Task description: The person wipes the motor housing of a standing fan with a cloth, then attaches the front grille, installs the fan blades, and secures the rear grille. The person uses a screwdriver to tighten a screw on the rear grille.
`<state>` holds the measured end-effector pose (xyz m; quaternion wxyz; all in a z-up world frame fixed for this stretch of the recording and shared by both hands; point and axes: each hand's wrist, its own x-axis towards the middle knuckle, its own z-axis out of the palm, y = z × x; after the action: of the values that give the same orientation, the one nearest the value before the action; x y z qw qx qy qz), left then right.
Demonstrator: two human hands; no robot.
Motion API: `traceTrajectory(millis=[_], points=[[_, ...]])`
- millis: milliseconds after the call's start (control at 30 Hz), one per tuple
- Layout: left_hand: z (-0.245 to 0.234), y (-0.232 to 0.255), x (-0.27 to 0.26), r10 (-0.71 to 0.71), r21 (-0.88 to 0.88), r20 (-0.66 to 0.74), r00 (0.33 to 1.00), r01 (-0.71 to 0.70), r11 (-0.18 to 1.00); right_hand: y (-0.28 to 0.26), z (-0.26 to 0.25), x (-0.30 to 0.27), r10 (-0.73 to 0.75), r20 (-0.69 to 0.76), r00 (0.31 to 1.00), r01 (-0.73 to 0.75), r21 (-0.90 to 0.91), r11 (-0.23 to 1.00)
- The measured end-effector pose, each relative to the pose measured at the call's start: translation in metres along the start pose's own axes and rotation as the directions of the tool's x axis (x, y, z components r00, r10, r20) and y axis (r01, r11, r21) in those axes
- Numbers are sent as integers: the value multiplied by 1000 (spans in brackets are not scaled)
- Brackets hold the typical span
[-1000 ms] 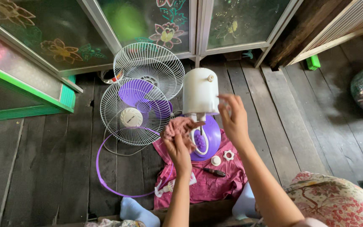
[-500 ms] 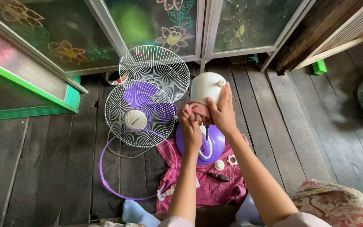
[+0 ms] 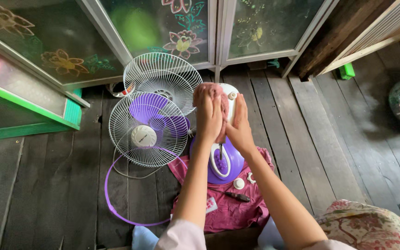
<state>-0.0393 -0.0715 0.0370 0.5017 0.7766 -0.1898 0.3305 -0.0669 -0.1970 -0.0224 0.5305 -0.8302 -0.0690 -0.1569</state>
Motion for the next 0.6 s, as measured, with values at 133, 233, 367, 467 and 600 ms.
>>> traceTrajectory(millis=[133,233,367,467,600], points=[[34,-37,57,-252,77,312,916,240,968,-2,-3,0,11,-10,1000,-12,-29,999],[53,-85,81,-413,92,505,758,428,899,-13,-3,-4,61,-17,998,-62,-63,996],[74,-162,77,-454,-75,625,636,627,775,-37,-1,-9,119,-29,992,-120,-46,992],[78,-202,66,-534,-248,688,492,850,464,-50,0,-9,161,-30,987,-162,-48,986],[39,-203,53,-644,-242,660,386,921,305,-56,-1,-9,209,-24,978,-210,-55,976]])
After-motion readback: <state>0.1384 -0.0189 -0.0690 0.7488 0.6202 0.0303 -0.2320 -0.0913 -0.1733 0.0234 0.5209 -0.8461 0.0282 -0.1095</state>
